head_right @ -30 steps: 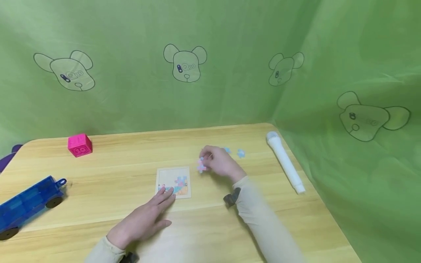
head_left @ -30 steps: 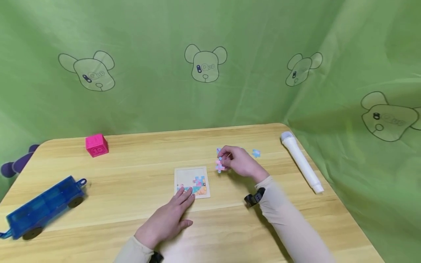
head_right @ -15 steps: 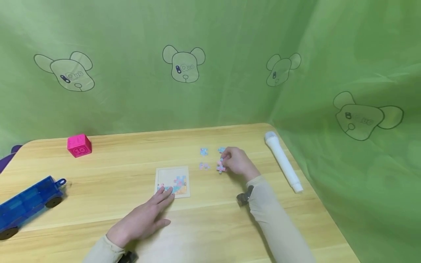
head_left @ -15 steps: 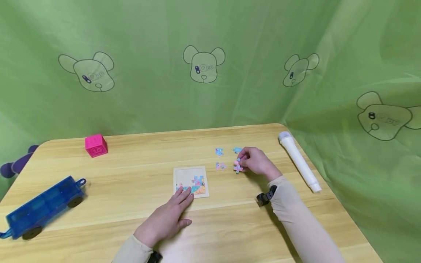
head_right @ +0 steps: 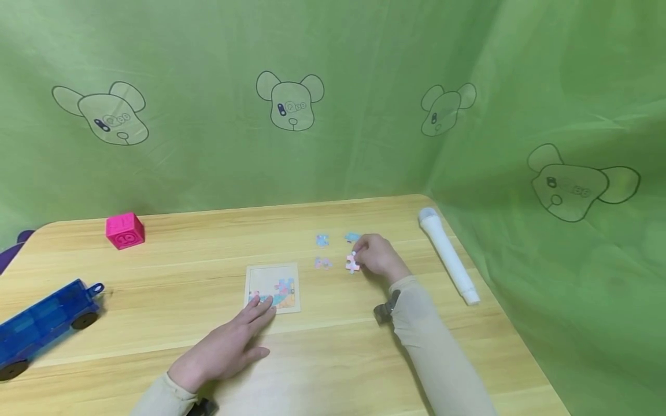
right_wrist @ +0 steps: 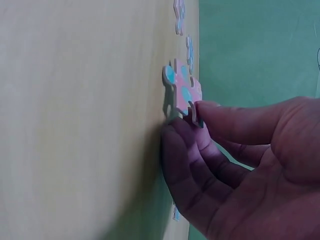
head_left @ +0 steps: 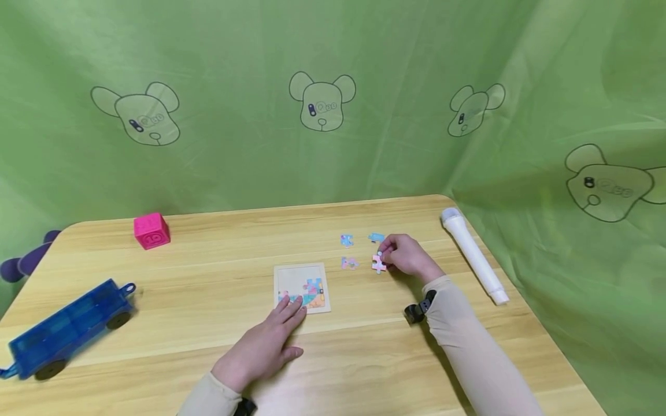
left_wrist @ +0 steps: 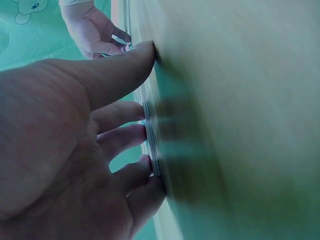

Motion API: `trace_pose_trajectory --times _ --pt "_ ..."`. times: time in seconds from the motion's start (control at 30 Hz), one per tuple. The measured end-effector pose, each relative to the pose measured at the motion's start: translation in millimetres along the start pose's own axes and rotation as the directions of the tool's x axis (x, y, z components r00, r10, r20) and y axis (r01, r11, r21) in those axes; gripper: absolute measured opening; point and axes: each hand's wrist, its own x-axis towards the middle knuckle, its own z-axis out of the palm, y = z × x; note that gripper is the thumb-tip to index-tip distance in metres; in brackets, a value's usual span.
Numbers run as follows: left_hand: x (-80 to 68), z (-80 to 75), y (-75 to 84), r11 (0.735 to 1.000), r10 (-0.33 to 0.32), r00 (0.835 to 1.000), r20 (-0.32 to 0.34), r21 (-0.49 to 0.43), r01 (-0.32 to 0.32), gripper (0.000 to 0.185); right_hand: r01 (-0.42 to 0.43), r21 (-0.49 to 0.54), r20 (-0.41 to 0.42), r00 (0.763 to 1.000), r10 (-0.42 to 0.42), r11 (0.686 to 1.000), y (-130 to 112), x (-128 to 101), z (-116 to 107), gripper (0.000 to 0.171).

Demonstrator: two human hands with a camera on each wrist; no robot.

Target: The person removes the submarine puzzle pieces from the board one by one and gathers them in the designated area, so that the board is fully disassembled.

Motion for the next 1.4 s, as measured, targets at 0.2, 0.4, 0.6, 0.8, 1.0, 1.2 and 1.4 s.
trace_pose_trajectory --times 0.2,0.4,0.6,0.8,1.0,1.2,1.4 --pt "0.5 0.7 -0.1 1.000 -0.001 1.000 0.009 0.005 0.001 0.069 0.000 -0.052 -0.031 1.000 -0.002 0.999 1.4 -2.1 -0.8 0.016" --pt "1.4 -0.6 0.8 1.000 0.001 1.000 0.014 0.009 -0.001 0.069 0.057 -0.065 -0.072 0.995 -0.062 0.996 -2.2 -7.5 -1.0 0.021" --pt "0.2 -1.7 1.2 1.000 -0.004 1.000 0.016 0.011 0.004 0.070 0.205 -0.070 -0.051 0.977 -0.208 0.976 -20.8 -15.5 11.3 0.019" --pt "-0.5 -2.2 0.8 1.000 -0.004 1.000 0.011 0.001 0.004 0.070 0.393 -0.056 0.089 0.917 -0.388 0.918 -41.3 -21.4 29.5 0.018" --pt "-0.2 -1.0 -0.6 1.000 -0.001 1.000 0.008 -0.003 0.001 0.070 0.429 -0.062 0.228 0.885 -0.406 0.901 -57.4 -22.0 50.6 0.027" --pt "0.4 -0.3 -1.3 1.000 0.007 1.000 0.001 -0.008 -0.007 0.070 0.452 -0.118 0.297 0.866 -0.404 0.884 -67.3 -20.0 67.4 0.032" --pt "0.9 -1.0 0.5 1.000 0.006 1.000 0.007 -0.009 -0.006 0.070 0.542 -0.220 0.336 0.823 -0.459 0.811 -74.1 -14.9 80.9 0.030"
